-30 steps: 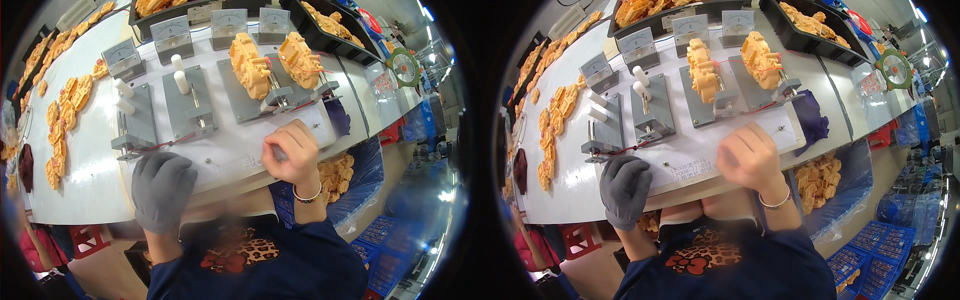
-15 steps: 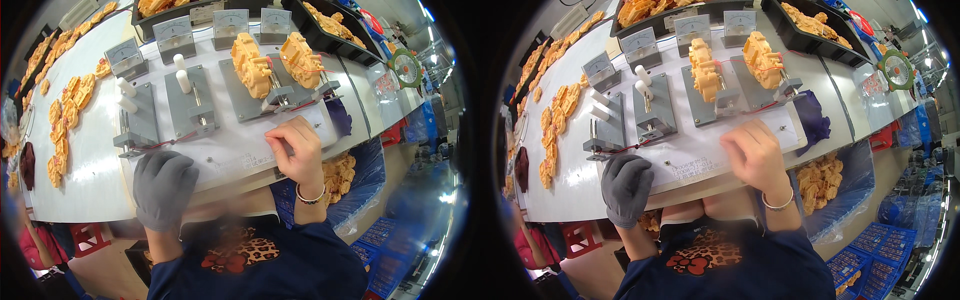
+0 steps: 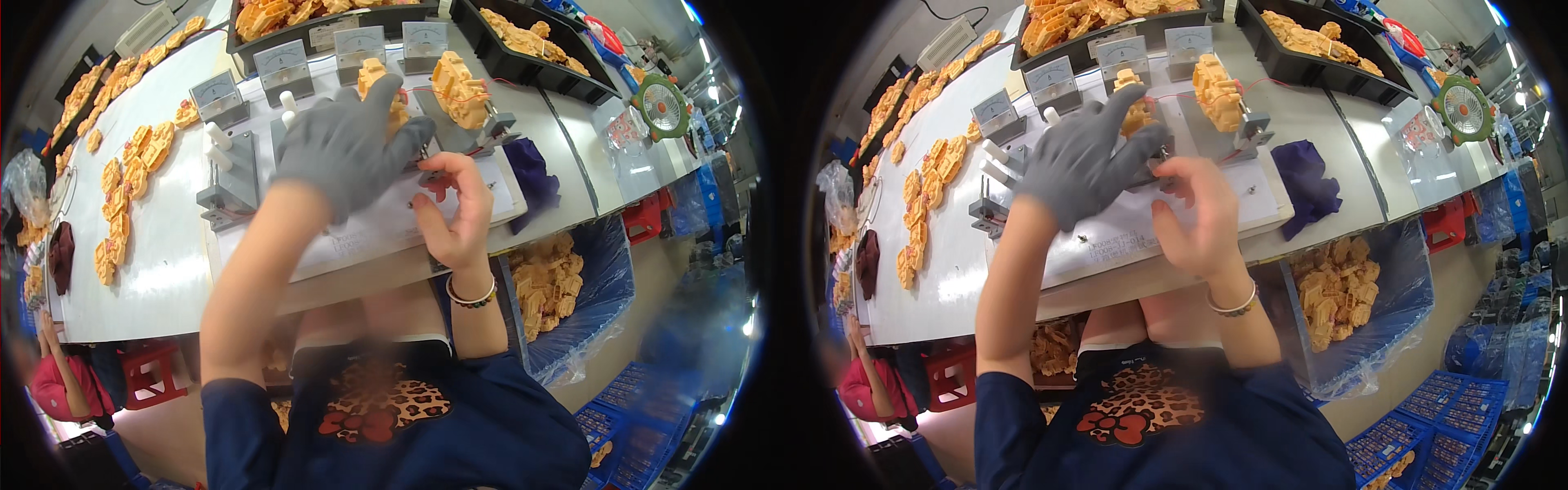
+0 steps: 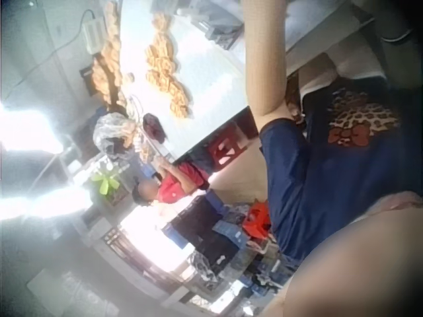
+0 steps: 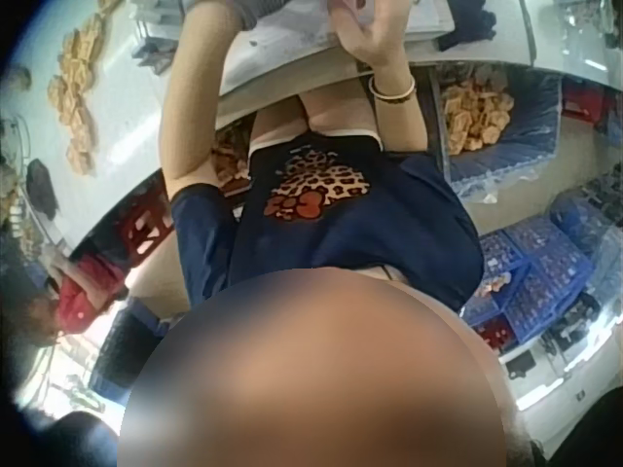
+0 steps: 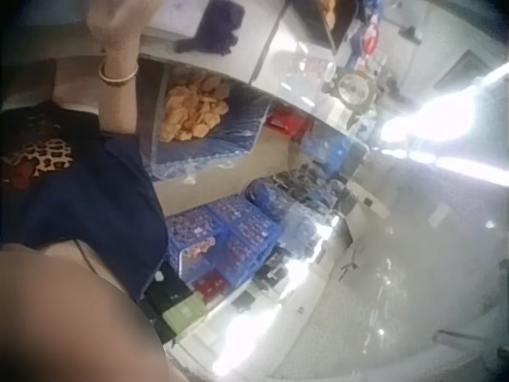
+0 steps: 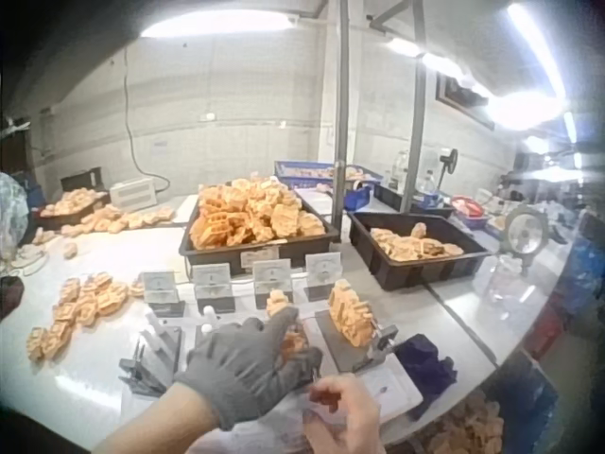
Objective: The recorder is assembling small electrical components using a testing jig and wiring.
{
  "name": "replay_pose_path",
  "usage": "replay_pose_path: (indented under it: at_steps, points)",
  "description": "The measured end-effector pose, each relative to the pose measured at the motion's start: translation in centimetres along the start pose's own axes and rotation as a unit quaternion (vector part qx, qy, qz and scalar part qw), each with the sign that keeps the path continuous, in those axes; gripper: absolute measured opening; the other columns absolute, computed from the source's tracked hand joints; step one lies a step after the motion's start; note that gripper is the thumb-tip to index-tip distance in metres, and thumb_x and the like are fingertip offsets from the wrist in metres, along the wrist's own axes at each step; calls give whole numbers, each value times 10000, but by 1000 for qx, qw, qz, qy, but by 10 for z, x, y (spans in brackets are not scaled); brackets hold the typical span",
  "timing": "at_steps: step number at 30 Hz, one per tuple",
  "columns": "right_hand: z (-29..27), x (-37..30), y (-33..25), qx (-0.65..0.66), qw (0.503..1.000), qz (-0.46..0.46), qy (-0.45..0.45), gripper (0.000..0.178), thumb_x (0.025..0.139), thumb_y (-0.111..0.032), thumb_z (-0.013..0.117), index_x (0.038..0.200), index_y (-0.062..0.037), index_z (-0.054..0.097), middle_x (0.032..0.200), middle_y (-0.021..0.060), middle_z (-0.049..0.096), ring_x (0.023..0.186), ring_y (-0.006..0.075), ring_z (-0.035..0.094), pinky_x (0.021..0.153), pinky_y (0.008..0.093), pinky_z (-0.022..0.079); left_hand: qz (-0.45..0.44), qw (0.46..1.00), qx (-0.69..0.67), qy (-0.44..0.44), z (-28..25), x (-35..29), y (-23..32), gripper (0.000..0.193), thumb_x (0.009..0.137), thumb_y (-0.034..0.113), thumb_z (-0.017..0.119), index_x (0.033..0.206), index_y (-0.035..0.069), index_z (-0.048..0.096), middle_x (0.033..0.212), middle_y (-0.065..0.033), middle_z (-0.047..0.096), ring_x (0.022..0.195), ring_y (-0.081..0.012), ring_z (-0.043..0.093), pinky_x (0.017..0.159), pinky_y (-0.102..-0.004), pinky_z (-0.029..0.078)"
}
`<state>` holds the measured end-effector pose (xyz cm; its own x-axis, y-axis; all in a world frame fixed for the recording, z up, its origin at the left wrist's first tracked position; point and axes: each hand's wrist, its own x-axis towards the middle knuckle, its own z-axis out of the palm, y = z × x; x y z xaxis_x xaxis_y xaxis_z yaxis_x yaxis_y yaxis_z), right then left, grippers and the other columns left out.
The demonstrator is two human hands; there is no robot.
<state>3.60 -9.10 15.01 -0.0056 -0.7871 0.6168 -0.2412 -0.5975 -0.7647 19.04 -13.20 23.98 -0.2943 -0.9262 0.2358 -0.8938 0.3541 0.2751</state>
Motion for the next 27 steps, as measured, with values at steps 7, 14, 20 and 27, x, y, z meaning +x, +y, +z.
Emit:
replay_pose_path:
  at_steps: [7, 14, 20, 27]
  points:
    - [-1, 1, -4, -25, 999, -46, 9, 358, 694, 7, 604, 1052, -3, 580, 938, 119, 613, 754, 234, 590, 671, 317, 485, -12, 992, -103, 69, -14, 30, 14, 390, 920, 483, 548, 1103, 138, 550, 861, -184, 676, 807, -359, 669, 729, -459, 501]
    - [-3, -1, -7, -29, 999, -28, -2, 444, 724, -24, 621, 1165, -22, 571, 913, 56, 599, 720, 128, 485, 617, 241, 402, 235, 876, -316, -278, 26, -4, 151, 657, 899, 550, 492, 1363, 93, 405, 1071, -236, 631, 981, -411, 635, 831, -500, 494]
    - [-17, -3, -19, -143, 987, -33, 61, 442, 767, -76, 672, 1199, -30, 589, 943, 66, 624, 766, 156, 517, 676, 288, 423, 336, 775, -476, -245, 12, -44, 100, 661, 850, 382, 648, 1363, 16, 449, 1101, -221, 641, 986, -346, 629, 846, -420, 489]
    - [-92, -7, 24, -259, 965, 36, 32, 108, 770, -71, 718, 860, -30, 675, 852, 76, 616, 823, 241, 525, 742, 334, 440, 83, 891, -435, 100, -3, -110, -39, 293, 735, 228, 588, 844, -37, 649, 781, -155, 637, 743, -269, 624, 659, -347, 481]
